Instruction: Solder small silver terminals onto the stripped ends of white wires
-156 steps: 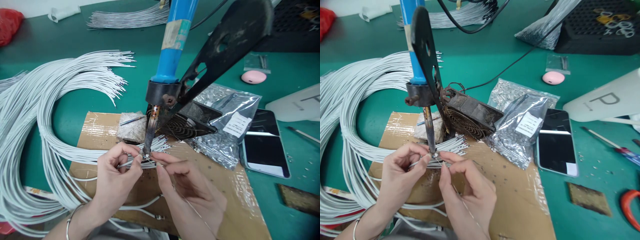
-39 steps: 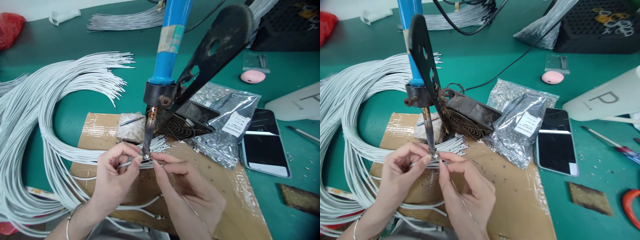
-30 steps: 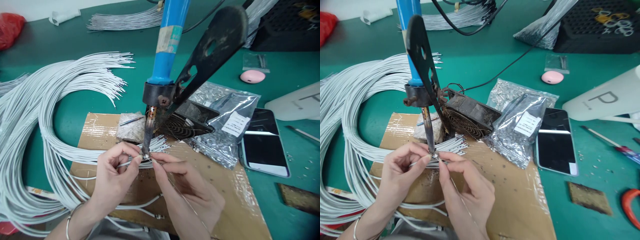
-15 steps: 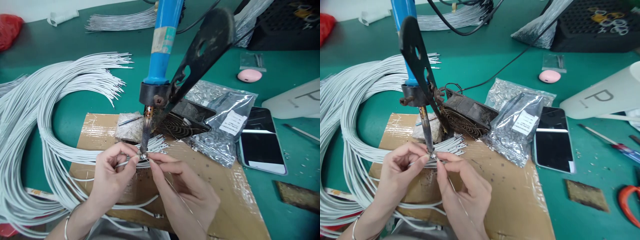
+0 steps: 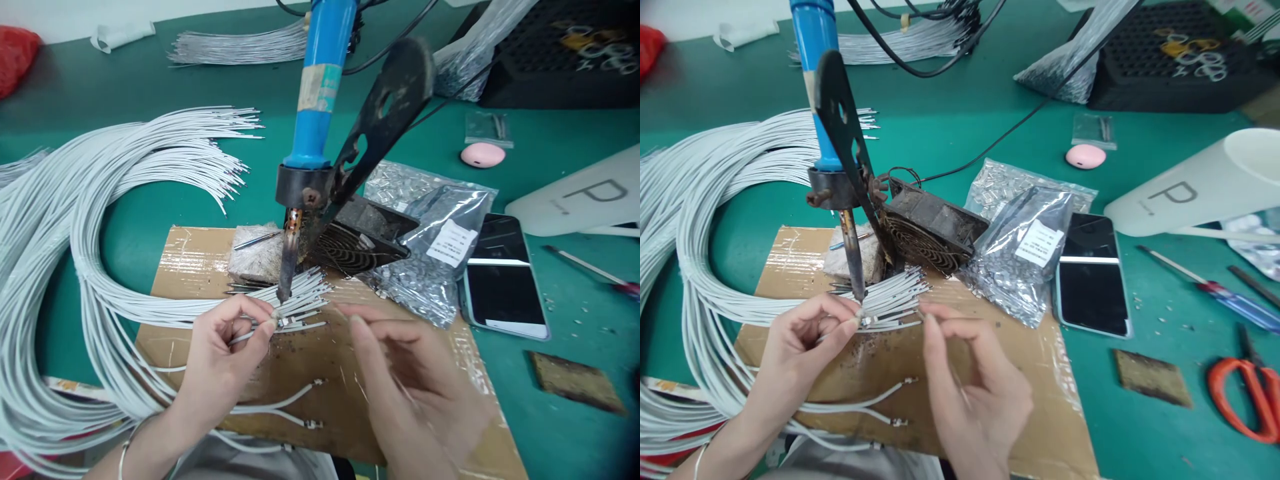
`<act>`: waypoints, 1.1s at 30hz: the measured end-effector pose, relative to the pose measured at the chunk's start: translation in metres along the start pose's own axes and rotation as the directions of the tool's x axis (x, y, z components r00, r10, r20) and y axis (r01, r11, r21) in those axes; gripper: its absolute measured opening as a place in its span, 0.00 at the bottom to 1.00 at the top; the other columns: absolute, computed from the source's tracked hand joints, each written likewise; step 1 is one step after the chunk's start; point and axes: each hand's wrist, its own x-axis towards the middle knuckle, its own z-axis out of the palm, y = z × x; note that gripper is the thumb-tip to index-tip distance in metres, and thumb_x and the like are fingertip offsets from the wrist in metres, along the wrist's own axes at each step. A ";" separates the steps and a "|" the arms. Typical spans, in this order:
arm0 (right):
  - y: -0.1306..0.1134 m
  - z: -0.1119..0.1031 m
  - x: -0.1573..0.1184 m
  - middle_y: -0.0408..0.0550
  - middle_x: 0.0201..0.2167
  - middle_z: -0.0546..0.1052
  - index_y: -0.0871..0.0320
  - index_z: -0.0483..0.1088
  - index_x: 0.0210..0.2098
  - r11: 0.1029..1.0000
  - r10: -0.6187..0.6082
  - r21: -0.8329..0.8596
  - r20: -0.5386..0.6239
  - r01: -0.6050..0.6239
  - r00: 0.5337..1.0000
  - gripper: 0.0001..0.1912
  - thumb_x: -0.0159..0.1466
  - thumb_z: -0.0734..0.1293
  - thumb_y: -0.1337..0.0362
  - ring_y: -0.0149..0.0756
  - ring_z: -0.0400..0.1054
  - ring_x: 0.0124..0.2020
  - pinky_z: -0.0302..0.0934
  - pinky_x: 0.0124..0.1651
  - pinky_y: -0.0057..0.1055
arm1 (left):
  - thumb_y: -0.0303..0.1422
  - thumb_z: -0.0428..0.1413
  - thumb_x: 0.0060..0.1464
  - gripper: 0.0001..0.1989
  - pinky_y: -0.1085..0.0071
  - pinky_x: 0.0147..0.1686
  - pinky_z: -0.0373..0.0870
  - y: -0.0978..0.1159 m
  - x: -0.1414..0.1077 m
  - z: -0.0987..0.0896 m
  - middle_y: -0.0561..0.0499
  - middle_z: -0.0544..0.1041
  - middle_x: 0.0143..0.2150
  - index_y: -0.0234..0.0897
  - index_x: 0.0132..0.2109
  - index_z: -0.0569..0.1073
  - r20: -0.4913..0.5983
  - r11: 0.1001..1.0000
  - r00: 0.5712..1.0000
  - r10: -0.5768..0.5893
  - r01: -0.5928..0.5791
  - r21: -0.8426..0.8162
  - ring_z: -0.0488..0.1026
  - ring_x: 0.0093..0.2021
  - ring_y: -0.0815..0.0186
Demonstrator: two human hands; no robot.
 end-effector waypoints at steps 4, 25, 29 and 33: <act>0.024 -0.032 0.011 0.53 0.46 0.85 0.53 0.70 0.32 0.913 -0.130 -0.391 -0.015 0.114 0.991 0.09 0.69 0.70 0.60 0.47 0.81 0.49 0.75 0.46 0.38 | 0.33 0.60 0.64 0.10 0.74 0.22 0.50 -0.016 -0.015 -0.009 0.51 0.75 0.30 0.36 0.33 0.77 0.152 0.995 0.987 -0.050 0.036 0.098 0.55 0.22 0.72; 0.059 -0.046 0.025 0.74 0.62 0.74 0.55 0.60 0.36 0.660 -0.394 -0.566 0.300 0.495 0.869 0.08 0.74 0.60 0.64 0.63 0.63 0.70 0.64 0.64 0.63 | 0.27 0.61 0.63 0.10 0.66 0.39 0.77 -0.030 -0.044 -0.092 0.46 0.82 0.45 0.46 0.49 0.80 0.257 0.833 0.946 0.196 -0.299 0.466 0.80 0.39 0.58; 0.067 -0.042 0.038 0.76 0.61 0.73 0.55 0.59 0.35 0.626 -0.386 -0.584 0.343 0.517 0.856 0.10 0.75 0.58 0.63 0.66 0.62 0.70 0.61 0.65 0.67 | 0.25 0.65 0.58 0.18 0.57 0.51 0.71 -0.037 -0.025 -0.099 0.42 0.75 0.53 0.44 0.54 0.78 0.163 0.346 0.762 0.627 -0.460 0.818 0.75 0.51 0.50; 0.063 -0.040 0.037 0.74 0.56 0.76 0.55 0.59 0.35 0.624 -0.381 -0.585 0.352 0.518 0.855 0.10 0.74 0.59 0.64 0.66 0.70 0.62 0.66 0.58 0.62 | 0.25 0.61 0.64 0.14 0.56 0.45 0.70 -0.044 -0.014 -0.098 0.39 0.72 0.50 0.37 0.56 0.75 0.316 0.100 0.712 0.627 -0.475 0.874 0.73 0.44 0.51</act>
